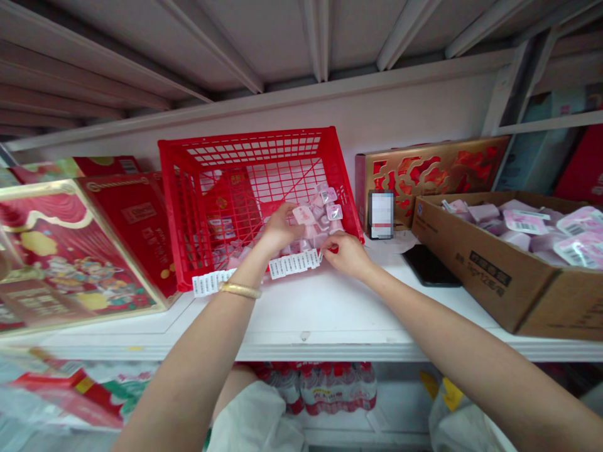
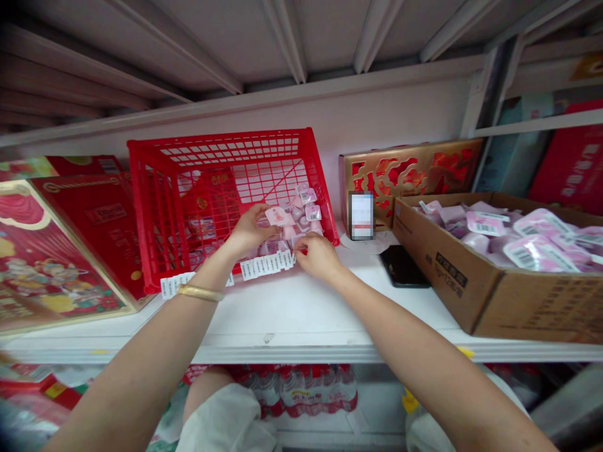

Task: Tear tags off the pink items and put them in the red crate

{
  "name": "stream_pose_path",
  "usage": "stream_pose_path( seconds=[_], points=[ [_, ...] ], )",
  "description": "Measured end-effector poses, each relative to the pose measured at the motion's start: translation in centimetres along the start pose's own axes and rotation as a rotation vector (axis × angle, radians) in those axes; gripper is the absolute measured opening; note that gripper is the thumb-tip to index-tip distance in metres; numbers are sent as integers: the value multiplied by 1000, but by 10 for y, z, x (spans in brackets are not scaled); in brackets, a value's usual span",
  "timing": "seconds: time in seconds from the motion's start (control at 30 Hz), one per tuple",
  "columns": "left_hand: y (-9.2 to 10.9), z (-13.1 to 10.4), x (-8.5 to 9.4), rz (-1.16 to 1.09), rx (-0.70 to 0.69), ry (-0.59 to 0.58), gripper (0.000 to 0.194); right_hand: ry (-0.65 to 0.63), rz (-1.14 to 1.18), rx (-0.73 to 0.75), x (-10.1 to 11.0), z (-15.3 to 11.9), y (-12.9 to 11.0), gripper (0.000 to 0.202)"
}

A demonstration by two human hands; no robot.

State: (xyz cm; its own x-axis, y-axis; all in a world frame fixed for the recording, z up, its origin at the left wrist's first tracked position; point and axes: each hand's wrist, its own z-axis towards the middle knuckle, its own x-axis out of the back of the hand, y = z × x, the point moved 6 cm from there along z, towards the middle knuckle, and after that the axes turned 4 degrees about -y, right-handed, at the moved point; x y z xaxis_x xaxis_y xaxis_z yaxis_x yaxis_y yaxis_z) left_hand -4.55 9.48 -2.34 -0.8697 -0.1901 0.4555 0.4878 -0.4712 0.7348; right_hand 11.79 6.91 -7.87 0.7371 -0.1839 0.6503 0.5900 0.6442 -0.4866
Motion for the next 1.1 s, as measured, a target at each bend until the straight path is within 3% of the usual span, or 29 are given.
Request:
stream_pose_path(
  seconds=[0.17,0.3,0.43,0.57,0.73,1.1],
  points=[
    [12,-9,-37,-702,85,18,47,122,226,-76,12,-4,17,8],
    [12,-17,-64,-960,161,18,39,352,530,-226,36,-5,44,6],
    [8,-29,-79,-945,191,1,34,540,961,-413,54,-7,68,11],
    [4,-38,-85,-862,206,-66,34,480,1255,-423,56,-6,64,24],
    [3,-44,-88,-834,184,-122,35,402,1329,-434,45,-8,51,24],
    [5,-45,-89,-816,162,-116,37,318,1342,-464,26,-10,42,25]
  ],
)
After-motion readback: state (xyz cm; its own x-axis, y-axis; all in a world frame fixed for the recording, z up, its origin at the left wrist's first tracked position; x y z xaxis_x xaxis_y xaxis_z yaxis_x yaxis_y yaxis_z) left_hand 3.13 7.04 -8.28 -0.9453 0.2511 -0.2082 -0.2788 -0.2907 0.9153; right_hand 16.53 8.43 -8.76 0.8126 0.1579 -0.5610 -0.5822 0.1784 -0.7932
